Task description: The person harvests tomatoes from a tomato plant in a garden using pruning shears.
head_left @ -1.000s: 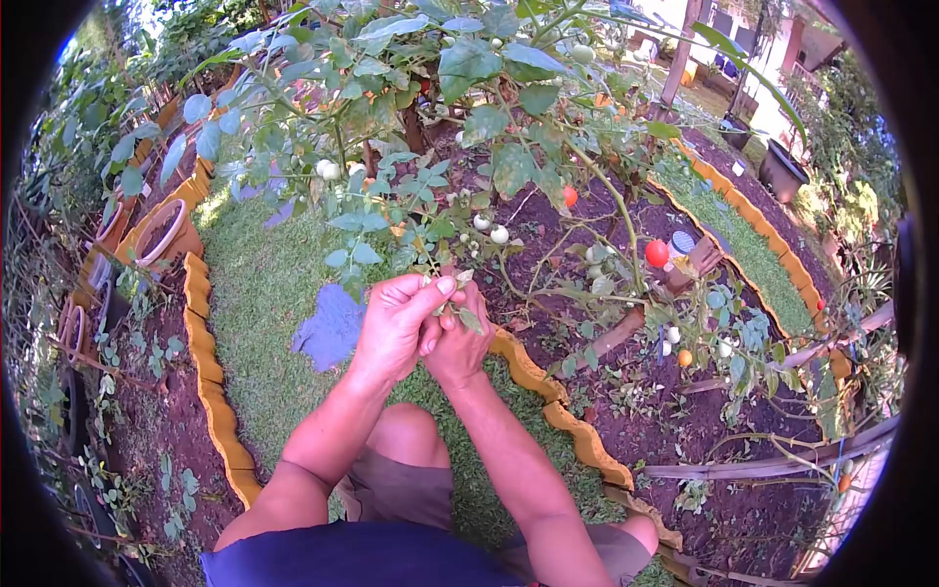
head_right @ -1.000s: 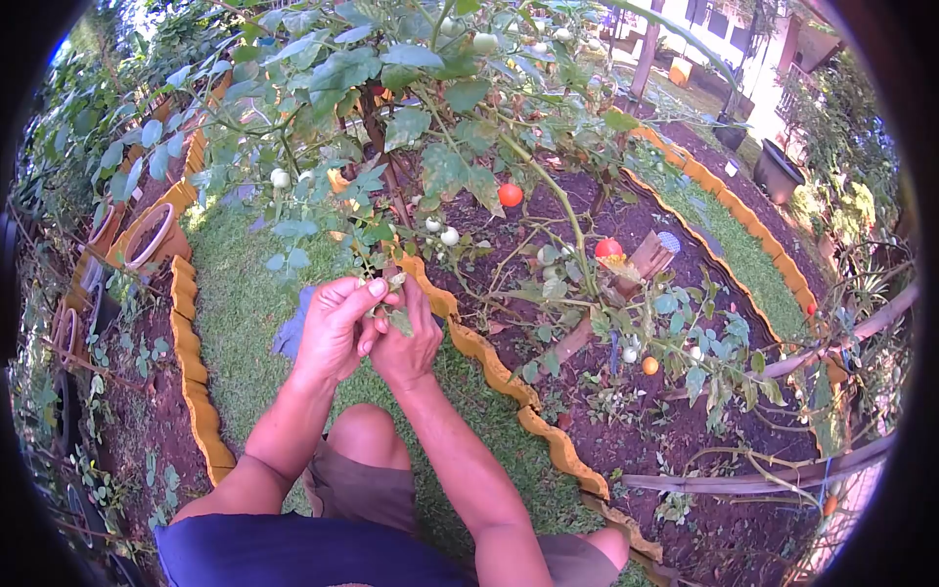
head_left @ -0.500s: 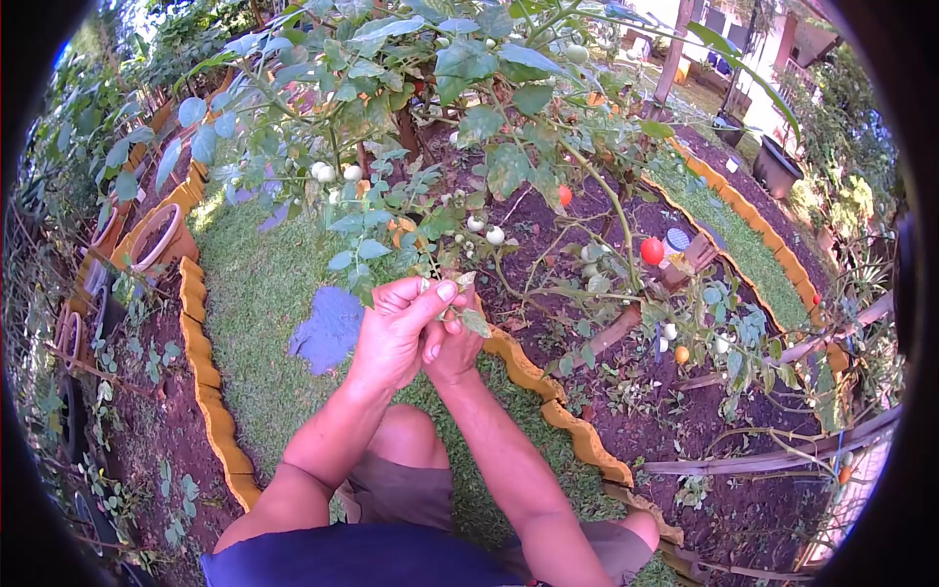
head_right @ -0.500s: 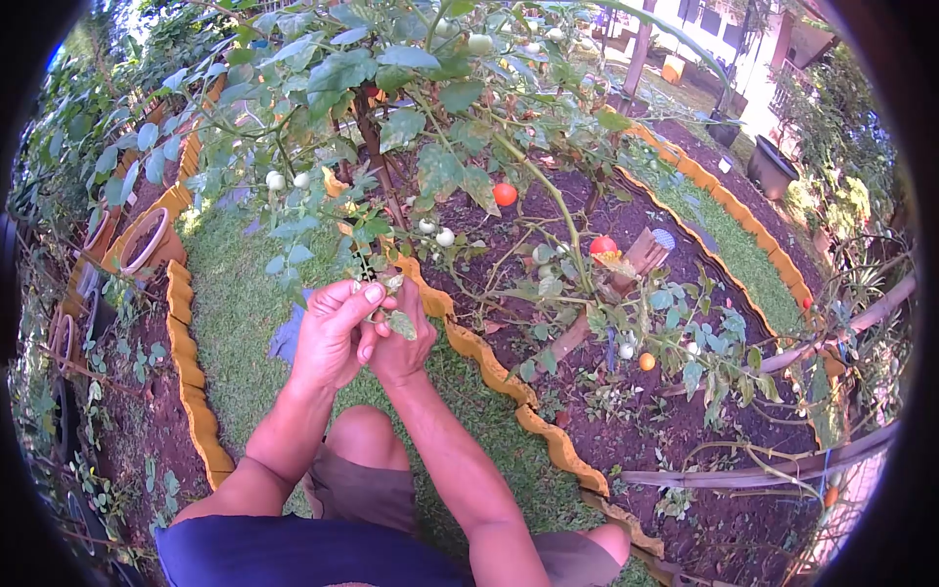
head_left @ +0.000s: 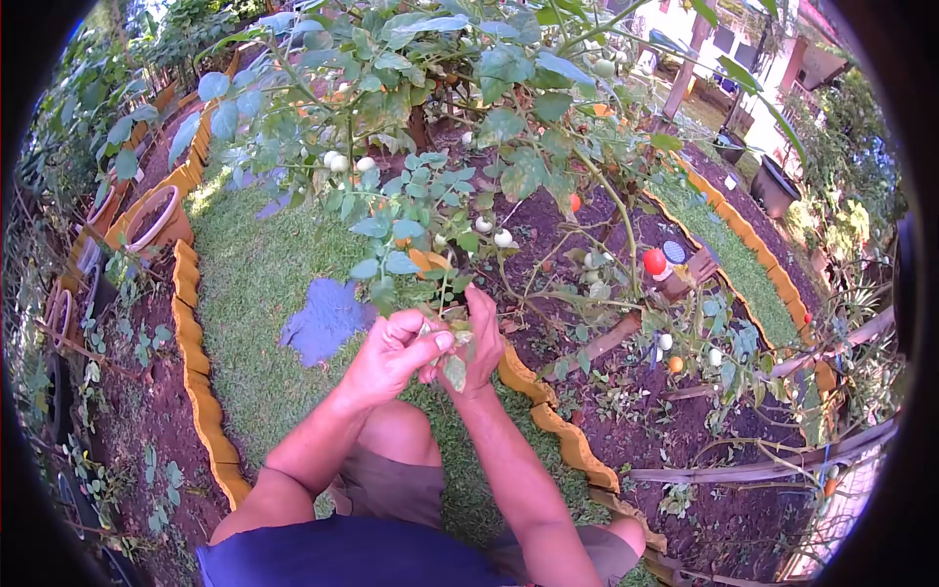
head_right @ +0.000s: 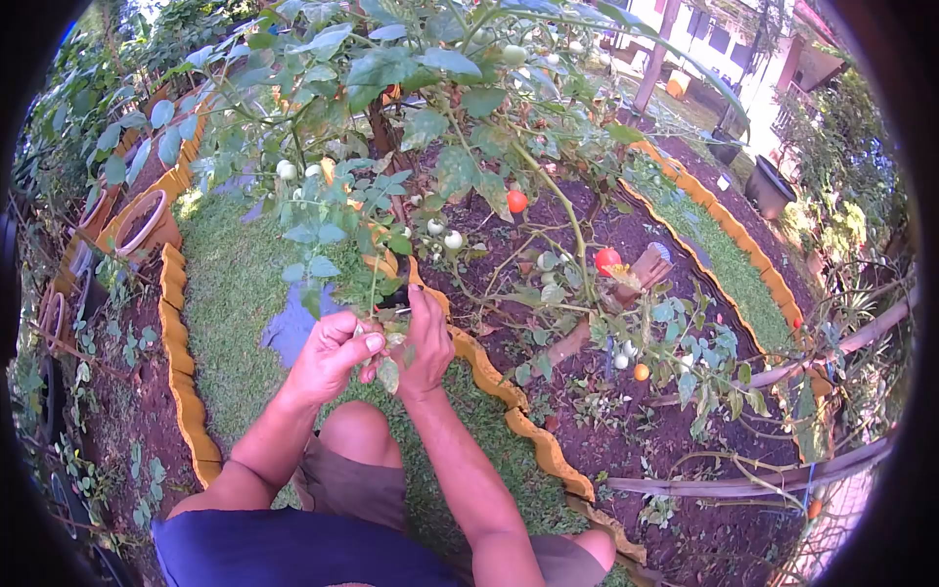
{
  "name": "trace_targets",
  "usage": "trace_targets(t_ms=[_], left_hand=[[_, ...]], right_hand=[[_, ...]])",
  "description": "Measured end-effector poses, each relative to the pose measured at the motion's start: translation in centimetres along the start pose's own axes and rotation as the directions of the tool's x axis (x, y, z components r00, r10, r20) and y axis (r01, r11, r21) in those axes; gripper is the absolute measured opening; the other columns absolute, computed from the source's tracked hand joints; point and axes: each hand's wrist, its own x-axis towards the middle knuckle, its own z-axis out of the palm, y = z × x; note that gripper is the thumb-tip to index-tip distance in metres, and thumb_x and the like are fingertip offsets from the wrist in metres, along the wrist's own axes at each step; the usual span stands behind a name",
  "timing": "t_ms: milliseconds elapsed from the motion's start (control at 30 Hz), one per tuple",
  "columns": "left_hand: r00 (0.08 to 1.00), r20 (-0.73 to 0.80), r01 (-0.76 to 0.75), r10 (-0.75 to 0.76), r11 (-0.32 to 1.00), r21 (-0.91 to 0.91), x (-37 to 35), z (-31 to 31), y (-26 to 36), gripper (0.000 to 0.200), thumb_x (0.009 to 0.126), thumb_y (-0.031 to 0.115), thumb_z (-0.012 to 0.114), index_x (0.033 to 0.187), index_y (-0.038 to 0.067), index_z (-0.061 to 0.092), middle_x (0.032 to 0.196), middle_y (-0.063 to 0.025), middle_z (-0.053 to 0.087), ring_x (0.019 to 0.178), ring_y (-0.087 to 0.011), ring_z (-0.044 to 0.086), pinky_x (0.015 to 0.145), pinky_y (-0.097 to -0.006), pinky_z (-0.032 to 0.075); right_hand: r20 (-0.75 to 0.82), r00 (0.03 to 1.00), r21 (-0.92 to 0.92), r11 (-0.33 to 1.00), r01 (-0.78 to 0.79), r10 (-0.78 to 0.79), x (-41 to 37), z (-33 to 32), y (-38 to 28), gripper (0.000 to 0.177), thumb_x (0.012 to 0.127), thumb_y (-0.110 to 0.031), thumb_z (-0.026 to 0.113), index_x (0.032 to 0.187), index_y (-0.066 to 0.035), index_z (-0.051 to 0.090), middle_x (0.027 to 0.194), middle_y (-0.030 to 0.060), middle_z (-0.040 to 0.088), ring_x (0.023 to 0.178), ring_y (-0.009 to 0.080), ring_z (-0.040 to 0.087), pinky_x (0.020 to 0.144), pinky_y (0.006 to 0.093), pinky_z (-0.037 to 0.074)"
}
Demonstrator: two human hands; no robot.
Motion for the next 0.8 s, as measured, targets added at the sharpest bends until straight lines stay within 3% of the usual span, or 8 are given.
trace_targets(t_ms=[67, 200, 300, 467, 600, 700, 733, 800], left_hand=[[1.0, 0.012, 0.002, -0.002, 1.0, 0.029, -1.4, -1.8, -0.6, 0.016, 0.101, 0.016, 0.065, 0.093, 0.003, 0.068, 0.077, -0.0013, 0.066, 0.063, -0.0078, 0.059, 0.055, -0.0241, 0.047], [0.969, -0.247, -0.041, 0.008, 0.991, -0.126, -2.5, -5.8, -2.7, 0.017, 0.102, 0.02, 0.062, 0.099, 0.005, 0.066, 0.092, -0.0031, 0.068, 0.072, -0.0113, 0.063, 0.056, -0.0258, 0.053], [0.853, -0.522, -0.156, 0.03, 0.967, -0.2, 0.4, -8.1, -4.4, 0.016, 0.101, 0.022, 0.063, 0.102, 0.006, 0.066, 0.095, -0.0042, 0.067, 0.071, -0.0136, 0.064, 0.057, -0.0272, 0.055], [0.814, -0.581, -0.213, 0.022, 0.941, -0.263, 8.2, -10.8, -6.2, 0.018, 0.102, 0.023, 0.062, 0.108, 0.006, 0.065, 0.1, -0.0065, 0.067, 0.075, -0.0158, 0.067, 0.06, -0.0312, 0.058], [0.856, -0.515, -0.283, 0.032, 0.864, -0.416, 11.5, -8.8, -5.3, 0.022, 0.102, 0.024, 0.059, 0.113, 0.006, 0.064, 0.106, -0.0086, 0.069, 0.084, -0.0194, 0.071, 0.066, -0.0352, 0.059], [0.843, -0.537, -0.247, -0.016, 0.876, -0.414, 12.9, -8.3, -4.5, 0.028, 0.104, 0.027, 0.053, 0.118, 0.004, 0.063, 0.11, -0.0107, 0.07, 0.089, -0.0221, 0.072, 0.072, -0.039, 0.06], [0.862, -0.504, -0.225, -0.047, 0.856, -0.465, 13.0, -8.3, -4.3, 0.034, 0.106, 0.03, 0.048, 0.121, 0.002, 0.062, 0.111, -0.0121, 0.07, 0.094, -0.0238, 0.072, 0.077, -0.0406, 0.061], [0.857, -0.514, -0.257, -0.037, 0.834, -0.488, 13.4, -8.3, -4.2, 0.037, 0.106, 0.034, 0.049, 0.128, 0.007, 0.057, 0.115, -0.0134, 0.069, 0.103, -0.0311, 0.07, 0.083, -0.0456, 0.06]], right_hand=[[0.018, 0.998, -0.074, 0.995, 0.061, -0.06, -0.9, -0.9, 0.4, 0.082, 0.069, -0.022, 0.087, 0.137, 0.003, 0.05, 0.122, 0.0222, 0.062, 0.105, 0.0421, 0.066, 0.085, 0.0474, 0.056], [0.023, 0.998, -0.131, 0.99, 0.057, -0.055, -3.6, -1.9, 1.4, 0.079, 0.073, -0.029, 0.09, 0.135, 0.002, 0.052, 0.116, 0.0208, 0.065, 0.104, 0.0394, 0.067, 0.092, 0.0464, 0.055], [0.157, 0.986, -0.11, 0.993, -0.032, 0.049, -3.7, -2.7, 0.7, 0.076, 0.073, -0.03, 0.089, 0.133, 0.002, 0.054, 0.117, 0.0213, 0.066, 0.103, 0.0395, 0.068, 0.092, 0.0463, 0.055], [0.3, 0.866, 0.053, 0.899, -0.434, 0.4, -2.1, -1.3, -0.2, 0.074, 0.077, -0.03, 0.086, 0.136, 0.001, 0.054, 0.115, 0.0198, 0.07, 0.104, 0.0334, 0.07, 0.09, 0.0431, 0.055], [0.257, 0.911, 0.05, 0.937, -0.345, 0.322, 0.4, -0.2, -0.7, 0.074, 0.078, -0.028, 0.085, 0.137, 0.002, 0.052, 0.114, 0.0211, 0.07, 0.103, 0.0351, 0.07, 0.089, 0.0442, 0.055], [0.233, 0.926, 0.05, 0.948, -0.315, 0.296, 2.0, 0.2, -1.3, 0.074, 0.078, -0.028, 0.085, 0.137, 0.002, 0.052, 0.115, 0.0221, 0.07, 0.103, 0.0358, 0.071, 0.089, 0.0442, 0.055], [0.236, 0.922, 0.057, 0.943, -0.328, 0.306, 2.3, 0.3, -1.3, 0.074, 0.078, -0.028, 0.085, 0.137, 0.002, 0.052, 0.116, 0.0226, 0.07, 0.104, 0.0361, 0.071, 0.089, 0.0438, 0.055], [0.236, 0.919, 0.062, 0.939, -0.338, 0.315, 2.8, 0.6, -1.4, 0.074, 0.079, -0.029, 0.084, 0.138, 0.002, 0.052, 0.116, 0.0226, 0.07, 0.104, 0.0362, 0.071, 0.089, 0.0438, 0.055]])
